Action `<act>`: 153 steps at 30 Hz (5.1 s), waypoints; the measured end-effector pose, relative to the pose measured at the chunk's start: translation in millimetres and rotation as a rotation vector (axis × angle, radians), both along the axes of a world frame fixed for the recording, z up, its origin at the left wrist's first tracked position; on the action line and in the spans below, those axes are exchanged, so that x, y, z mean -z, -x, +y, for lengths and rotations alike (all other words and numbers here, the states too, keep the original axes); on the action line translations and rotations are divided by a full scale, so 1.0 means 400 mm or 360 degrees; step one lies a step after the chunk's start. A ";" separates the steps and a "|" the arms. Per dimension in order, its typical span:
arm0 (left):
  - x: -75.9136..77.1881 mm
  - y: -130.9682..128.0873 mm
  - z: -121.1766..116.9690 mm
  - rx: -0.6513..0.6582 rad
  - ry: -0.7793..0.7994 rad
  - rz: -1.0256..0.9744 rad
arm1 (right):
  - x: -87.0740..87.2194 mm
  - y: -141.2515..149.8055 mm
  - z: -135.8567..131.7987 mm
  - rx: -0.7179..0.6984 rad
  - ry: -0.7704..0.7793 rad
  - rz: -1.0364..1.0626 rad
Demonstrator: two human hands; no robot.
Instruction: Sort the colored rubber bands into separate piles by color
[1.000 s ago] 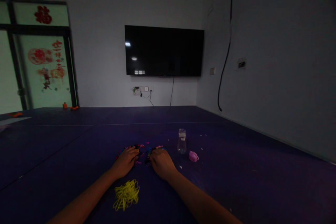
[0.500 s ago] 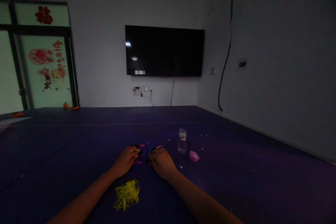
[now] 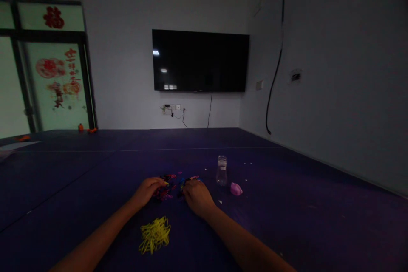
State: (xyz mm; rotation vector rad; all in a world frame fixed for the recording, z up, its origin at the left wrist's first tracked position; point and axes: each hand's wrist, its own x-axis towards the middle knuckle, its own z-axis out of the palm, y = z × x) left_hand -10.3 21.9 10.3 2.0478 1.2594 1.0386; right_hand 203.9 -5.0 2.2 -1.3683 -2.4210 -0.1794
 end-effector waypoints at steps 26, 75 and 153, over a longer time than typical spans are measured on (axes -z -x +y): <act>-0.082 -0.017 -0.043 -0.0042 -0.0256 0.0573 | 0.008 -0.001 0.008 -0.0013 -0.0052 -0.0007; 0.039 0.020 -0.017 -0.0074 -0.0652 0.0645 | 0.005 -0.001 0.003 -0.0030 -0.0043 -0.0007; 0.049 -0.001 -0.038 -0.0225 -0.0873 0.0643 | 0.015 -0.004 0.006 -0.0045 -0.0020 0.0175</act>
